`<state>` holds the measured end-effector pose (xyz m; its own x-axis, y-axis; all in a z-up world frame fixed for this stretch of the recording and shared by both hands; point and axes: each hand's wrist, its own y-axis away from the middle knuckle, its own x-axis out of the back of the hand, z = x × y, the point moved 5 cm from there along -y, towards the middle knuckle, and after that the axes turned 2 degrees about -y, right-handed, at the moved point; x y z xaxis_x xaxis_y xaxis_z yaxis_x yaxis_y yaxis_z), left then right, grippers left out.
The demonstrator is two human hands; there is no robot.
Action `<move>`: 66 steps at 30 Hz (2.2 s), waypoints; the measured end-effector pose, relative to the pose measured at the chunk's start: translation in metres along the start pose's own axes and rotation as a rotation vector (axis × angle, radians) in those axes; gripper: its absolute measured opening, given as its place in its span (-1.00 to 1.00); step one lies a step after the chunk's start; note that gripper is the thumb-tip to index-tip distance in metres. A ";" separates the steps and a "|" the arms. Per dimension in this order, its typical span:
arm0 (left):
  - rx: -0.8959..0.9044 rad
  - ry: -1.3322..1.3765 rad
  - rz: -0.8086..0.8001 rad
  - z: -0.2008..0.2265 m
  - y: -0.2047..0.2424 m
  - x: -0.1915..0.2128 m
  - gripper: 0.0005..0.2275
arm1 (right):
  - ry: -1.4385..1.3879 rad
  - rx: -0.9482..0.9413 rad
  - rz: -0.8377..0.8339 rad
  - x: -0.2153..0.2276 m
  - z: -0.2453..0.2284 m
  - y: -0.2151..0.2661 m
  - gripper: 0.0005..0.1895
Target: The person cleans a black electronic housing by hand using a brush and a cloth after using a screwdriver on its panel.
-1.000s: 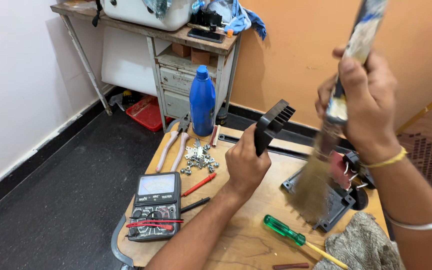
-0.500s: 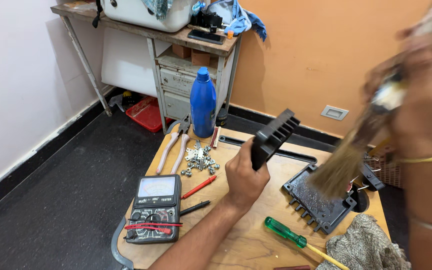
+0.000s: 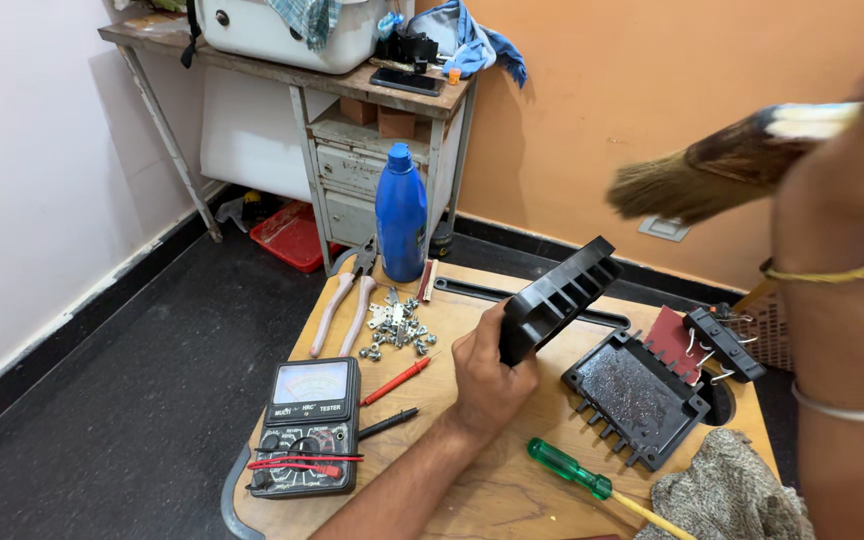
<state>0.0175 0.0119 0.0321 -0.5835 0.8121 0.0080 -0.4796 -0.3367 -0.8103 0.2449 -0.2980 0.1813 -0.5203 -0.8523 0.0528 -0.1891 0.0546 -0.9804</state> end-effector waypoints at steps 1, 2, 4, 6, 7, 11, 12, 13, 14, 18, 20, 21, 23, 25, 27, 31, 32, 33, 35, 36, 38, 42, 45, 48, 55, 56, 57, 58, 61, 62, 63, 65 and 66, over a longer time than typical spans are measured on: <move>-0.002 0.004 0.001 0.001 0.000 -0.001 -0.63 | -0.233 -0.114 -0.021 0.001 0.022 0.003 -0.68; 0.028 0.007 0.005 -0.001 0.000 0.000 -0.65 | -0.465 -0.233 -0.018 -0.001 0.036 0.005 -0.64; 0.057 0.007 0.013 -0.002 0.000 0.001 -0.67 | -0.459 -0.250 -0.035 -0.007 0.028 0.015 -0.64; 0.078 0.068 -0.049 -0.004 0.000 0.000 -0.68 | -0.308 -0.185 -0.072 -0.020 -0.009 0.028 -0.65; 0.076 0.066 -0.051 -0.003 0.001 0.000 -0.68 | -0.250 -0.150 -0.088 -0.026 -0.030 0.034 -0.65; 0.210 0.129 0.014 -0.008 0.001 -0.004 -0.76 | -0.035 0.028 -0.103 -0.016 -0.087 0.005 -0.66; 0.237 0.140 0.020 -0.012 -0.002 -0.001 -0.78 | -0.027 0.042 -0.094 -0.016 -0.099 0.000 -0.67; 0.231 0.129 0.025 -0.014 -0.005 0.004 -0.78 | -0.033 0.050 -0.086 -0.016 -0.110 -0.005 -0.67; 0.361 0.205 0.039 -0.019 -0.004 0.002 -0.80 | -0.046 0.045 -0.084 -0.010 -0.121 -0.009 -0.67; 0.611 0.389 0.089 -0.036 -0.003 -0.005 -0.85 | -0.389 -0.200 -0.124 0.003 -0.166 -0.006 -0.57; 0.638 0.381 0.073 -0.039 -0.004 -0.008 -0.83 | -0.486 -0.271 -0.133 -0.010 -0.188 -0.003 -0.54; 0.666 0.378 0.054 -0.041 -0.003 -0.010 -0.82 | -0.359 -0.151 -0.175 -0.018 -0.204 -0.002 -0.61; 0.707 0.405 0.041 -0.041 -0.003 -0.011 -0.80 | -0.092 0.089 -0.254 -0.033 -0.231 0.001 -0.73; 0.752 0.435 0.030 -0.039 -0.002 -0.013 -0.79 | 0.180 0.329 -0.334 -0.046 -0.248 0.005 -0.80; 0.773 0.385 -0.036 -0.037 -0.003 -0.016 -0.78 | 0.213 0.464 -0.124 -0.049 -0.246 -0.005 -0.67; 0.774 0.454 -0.042 -0.042 -0.006 -0.015 -0.79 | -0.213 0.295 -0.120 -0.041 -0.197 -0.004 -0.49; 0.805 0.434 -0.041 -0.043 -0.005 -0.014 -0.79 | -0.215 0.297 -0.122 -0.035 -0.184 -0.005 -0.49; 0.835 0.414 -0.039 -0.045 -0.004 -0.013 -0.78 | -0.327 0.063 -0.063 -0.025 -0.161 -0.007 -0.58; 0.837 0.379 -0.034 -0.047 -0.006 -0.015 -0.77 | -0.437 -0.173 -0.008 -0.021 -0.136 0.001 -0.63; 0.842 0.340 -0.036 -0.047 -0.004 -0.015 -0.77 | -0.389 -0.148 -0.056 -0.025 -0.136 0.009 -0.59; 0.824 0.394 -0.033 -0.045 -0.006 -0.019 -0.77 | -0.295 -0.099 -0.147 -0.034 -0.141 0.026 -0.46; 0.720 0.284 -0.082 -0.035 -0.009 -0.016 -0.75 | -0.242 -0.107 -0.230 -0.042 -0.133 0.039 -0.31; 0.742 0.325 -0.077 -0.033 -0.007 -0.016 -0.77 | -0.245 -0.137 -0.196 -0.042 -0.104 0.037 -0.31; 0.844 0.422 -0.044 -0.040 -0.002 -0.020 -0.79 | -0.122 -0.037 -0.100 -0.028 -0.077 0.021 -0.29; 0.917 0.520 0.049 -0.051 0.005 -0.032 -0.78 | -0.544 -0.735 0.119 -0.057 -0.007 0.046 -0.09; 0.912 0.494 0.060 -0.053 0.007 -0.029 -0.80 | -0.654 -0.920 0.206 -0.063 0.010 0.061 -0.14; 0.908 0.468 0.072 -0.055 0.008 -0.028 -0.82 | -0.729 -1.091 0.237 -0.069 0.025 0.075 -0.28; 0.911 0.467 0.063 -0.057 0.010 -0.027 -0.82 | -0.803 -1.266 0.269 -0.075 0.036 0.094 -0.41; 0.979 0.477 0.102 -0.065 0.016 -0.023 -0.80 | -1.243 -1.415 0.129 -0.098 0.046 0.118 -0.62; 0.986 0.489 0.107 -0.066 0.018 -0.022 -0.81 | -1.240 -1.419 0.130 -0.098 0.048 0.123 -0.62; 0.994 0.501 0.111 -0.067 0.019 -0.021 -0.82 | -1.239 -1.431 0.179 -0.098 0.048 0.127 -0.66; 1.001 0.486 0.110 -0.066 0.019 -0.018 -0.82 | -1.241 -1.443 0.225 -0.100 0.044 0.129 -0.66; 1.007 0.473 0.107 -0.065 0.020 -0.017 -0.82 | -1.258 -1.363 0.176 -0.100 0.040 0.126 -0.67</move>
<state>0.0604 0.0228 -0.0224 -0.4483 0.7830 -0.4311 -0.8788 -0.4742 0.0526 0.3066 -0.2263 0.0451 0.1183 -0.5925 -0.7968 -0.9923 -0.0415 -0.1164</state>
